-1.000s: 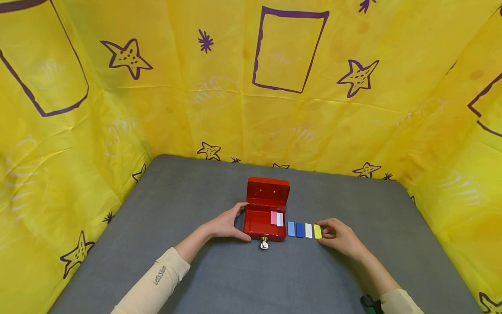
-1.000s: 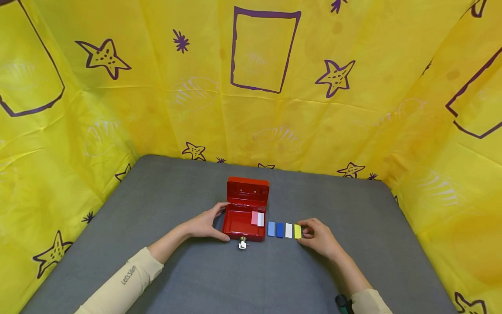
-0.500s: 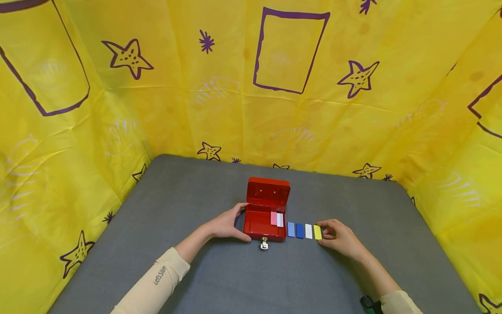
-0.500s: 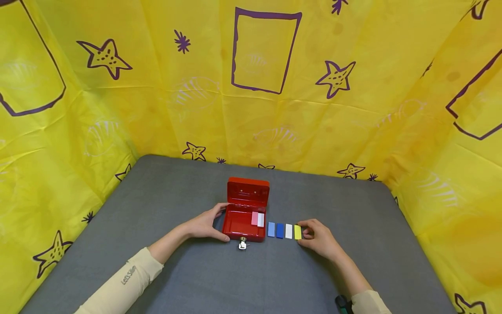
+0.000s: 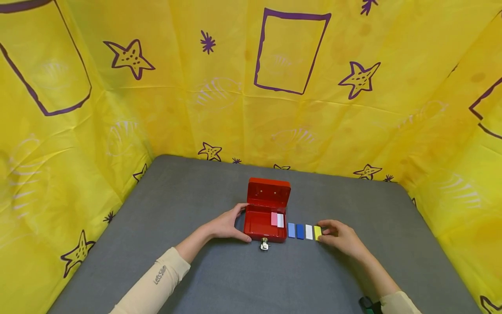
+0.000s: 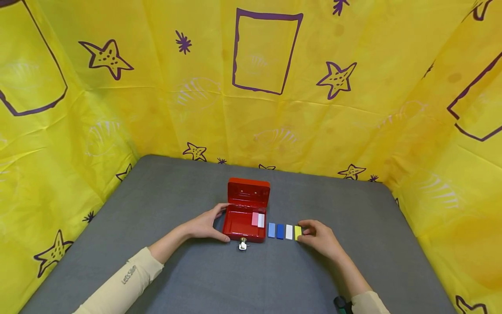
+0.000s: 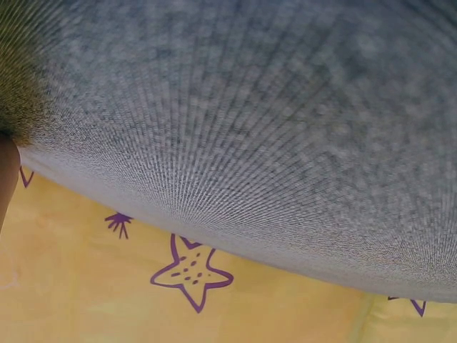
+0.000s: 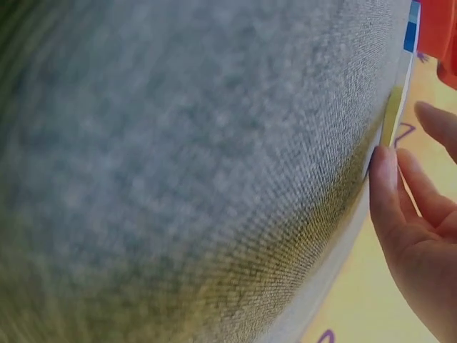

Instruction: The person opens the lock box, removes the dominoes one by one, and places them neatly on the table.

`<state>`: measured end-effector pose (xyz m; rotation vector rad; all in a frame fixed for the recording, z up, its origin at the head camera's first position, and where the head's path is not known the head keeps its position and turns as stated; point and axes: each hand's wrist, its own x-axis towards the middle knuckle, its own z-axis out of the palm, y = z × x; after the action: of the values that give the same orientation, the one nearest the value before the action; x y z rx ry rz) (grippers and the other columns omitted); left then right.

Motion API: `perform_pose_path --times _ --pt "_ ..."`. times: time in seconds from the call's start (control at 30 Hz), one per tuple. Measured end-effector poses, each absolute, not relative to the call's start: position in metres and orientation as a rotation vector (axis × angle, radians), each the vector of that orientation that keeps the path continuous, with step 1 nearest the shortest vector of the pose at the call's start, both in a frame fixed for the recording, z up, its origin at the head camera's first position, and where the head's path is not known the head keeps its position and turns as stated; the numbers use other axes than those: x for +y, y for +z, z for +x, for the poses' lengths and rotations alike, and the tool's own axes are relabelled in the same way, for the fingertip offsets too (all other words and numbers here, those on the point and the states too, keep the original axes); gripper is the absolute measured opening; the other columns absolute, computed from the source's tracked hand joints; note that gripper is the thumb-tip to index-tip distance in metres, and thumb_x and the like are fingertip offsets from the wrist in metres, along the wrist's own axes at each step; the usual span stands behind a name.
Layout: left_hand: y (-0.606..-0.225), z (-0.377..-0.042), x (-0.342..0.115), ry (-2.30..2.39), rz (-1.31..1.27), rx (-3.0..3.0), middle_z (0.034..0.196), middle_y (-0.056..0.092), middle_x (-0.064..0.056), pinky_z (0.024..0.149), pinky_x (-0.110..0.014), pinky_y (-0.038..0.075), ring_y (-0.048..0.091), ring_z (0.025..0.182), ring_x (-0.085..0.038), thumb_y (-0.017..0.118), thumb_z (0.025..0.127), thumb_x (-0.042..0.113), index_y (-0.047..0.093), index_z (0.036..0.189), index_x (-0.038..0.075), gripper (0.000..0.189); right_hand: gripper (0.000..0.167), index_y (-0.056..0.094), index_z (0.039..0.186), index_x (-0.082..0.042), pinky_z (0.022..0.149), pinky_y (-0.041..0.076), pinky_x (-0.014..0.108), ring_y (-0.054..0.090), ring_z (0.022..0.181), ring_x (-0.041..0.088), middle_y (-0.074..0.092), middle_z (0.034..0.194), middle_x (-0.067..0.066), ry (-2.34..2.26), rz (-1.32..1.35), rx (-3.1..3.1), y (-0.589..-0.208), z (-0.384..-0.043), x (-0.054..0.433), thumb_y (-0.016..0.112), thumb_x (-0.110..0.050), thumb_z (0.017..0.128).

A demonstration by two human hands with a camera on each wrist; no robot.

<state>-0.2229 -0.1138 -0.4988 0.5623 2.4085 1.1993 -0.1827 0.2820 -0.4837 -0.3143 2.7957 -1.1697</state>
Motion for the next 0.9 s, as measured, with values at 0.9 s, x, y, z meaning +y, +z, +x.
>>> perform_pose_path --times 0.9 --pt "-0.496 -0.221 -0.114 1.216 0.558 2.400 0.150 0.037 -0.008 0.109 -0.051 0.034 0.038 0.136 -0.030 0.086 0.069 0.041 0.029 0.149 0.015 0.102 0.044 0.059 0.126 0.004 0.078 0.049 0.021 0.062 0.094 0.013 0.064 0.119 0.019 -1.546 -0.097 2.499 -0.478 -0.183 0.273 0.071 -0.019 0.090"
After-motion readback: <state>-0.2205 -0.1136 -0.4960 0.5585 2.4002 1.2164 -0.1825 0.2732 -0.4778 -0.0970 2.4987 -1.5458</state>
